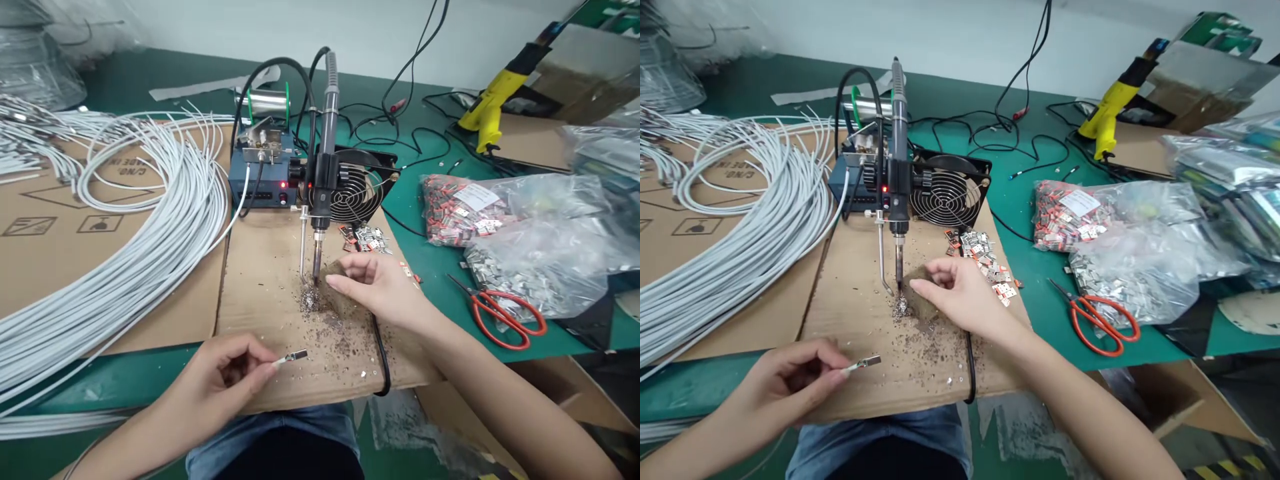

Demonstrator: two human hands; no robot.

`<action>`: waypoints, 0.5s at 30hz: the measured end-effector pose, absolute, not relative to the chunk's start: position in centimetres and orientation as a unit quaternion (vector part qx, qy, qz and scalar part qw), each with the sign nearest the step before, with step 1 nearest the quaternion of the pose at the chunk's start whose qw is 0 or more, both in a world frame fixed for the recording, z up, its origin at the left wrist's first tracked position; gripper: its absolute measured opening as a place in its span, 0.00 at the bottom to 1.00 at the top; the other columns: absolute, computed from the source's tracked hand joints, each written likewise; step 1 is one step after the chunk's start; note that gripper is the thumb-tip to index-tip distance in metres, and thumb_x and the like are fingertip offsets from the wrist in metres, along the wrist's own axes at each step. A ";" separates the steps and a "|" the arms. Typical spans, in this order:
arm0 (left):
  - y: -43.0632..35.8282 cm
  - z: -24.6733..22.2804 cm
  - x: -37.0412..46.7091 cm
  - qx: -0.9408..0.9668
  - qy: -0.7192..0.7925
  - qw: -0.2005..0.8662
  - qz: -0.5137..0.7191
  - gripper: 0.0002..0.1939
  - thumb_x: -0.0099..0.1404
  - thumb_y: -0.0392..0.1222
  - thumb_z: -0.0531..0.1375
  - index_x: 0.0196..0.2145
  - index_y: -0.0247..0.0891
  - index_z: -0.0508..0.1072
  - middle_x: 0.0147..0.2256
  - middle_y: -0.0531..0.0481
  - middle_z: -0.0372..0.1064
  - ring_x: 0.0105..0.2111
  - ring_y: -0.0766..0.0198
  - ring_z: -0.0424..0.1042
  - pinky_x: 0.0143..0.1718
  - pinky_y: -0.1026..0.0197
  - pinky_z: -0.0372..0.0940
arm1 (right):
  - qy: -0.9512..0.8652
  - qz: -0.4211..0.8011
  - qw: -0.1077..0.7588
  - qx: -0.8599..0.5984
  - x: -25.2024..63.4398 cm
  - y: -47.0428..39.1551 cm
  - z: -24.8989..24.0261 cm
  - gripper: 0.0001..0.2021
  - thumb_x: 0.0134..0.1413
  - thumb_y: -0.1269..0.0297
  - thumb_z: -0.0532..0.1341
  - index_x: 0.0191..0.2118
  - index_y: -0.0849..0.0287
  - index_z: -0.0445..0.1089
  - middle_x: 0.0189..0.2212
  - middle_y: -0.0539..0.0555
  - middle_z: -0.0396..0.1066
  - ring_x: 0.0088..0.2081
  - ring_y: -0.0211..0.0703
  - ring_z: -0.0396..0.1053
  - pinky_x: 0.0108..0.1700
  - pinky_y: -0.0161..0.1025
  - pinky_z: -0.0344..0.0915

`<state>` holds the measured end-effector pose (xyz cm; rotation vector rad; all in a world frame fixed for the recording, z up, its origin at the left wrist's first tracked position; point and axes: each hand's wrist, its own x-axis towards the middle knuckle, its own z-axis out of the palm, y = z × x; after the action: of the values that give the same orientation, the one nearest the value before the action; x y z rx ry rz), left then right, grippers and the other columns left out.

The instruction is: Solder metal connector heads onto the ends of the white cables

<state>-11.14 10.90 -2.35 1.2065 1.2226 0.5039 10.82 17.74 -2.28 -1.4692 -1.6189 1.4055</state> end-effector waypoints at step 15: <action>10.3 -1.6 -11.9 0.448 0.578 0.622 0.280 0.08 0.54 0.43 0.60 0.22 0.37 0.71 0.18 0.57 0.59 0.16 0.74 0.53 0.15 0.69 0.48 | -0.876 -0.013 0.198 -0.439 10.1 13.6 -0.9 0.09 0.58 0.73 0.54 0.35 0.65 0.73 0.28 0.53 0.73 0.27 0.37 0.68 0.30 0.35 0.63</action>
<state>-11.93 10.33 -1.61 1.0291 1.3274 0.6444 10.08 13.61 -0.93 -1.2287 -2.4529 -0.0377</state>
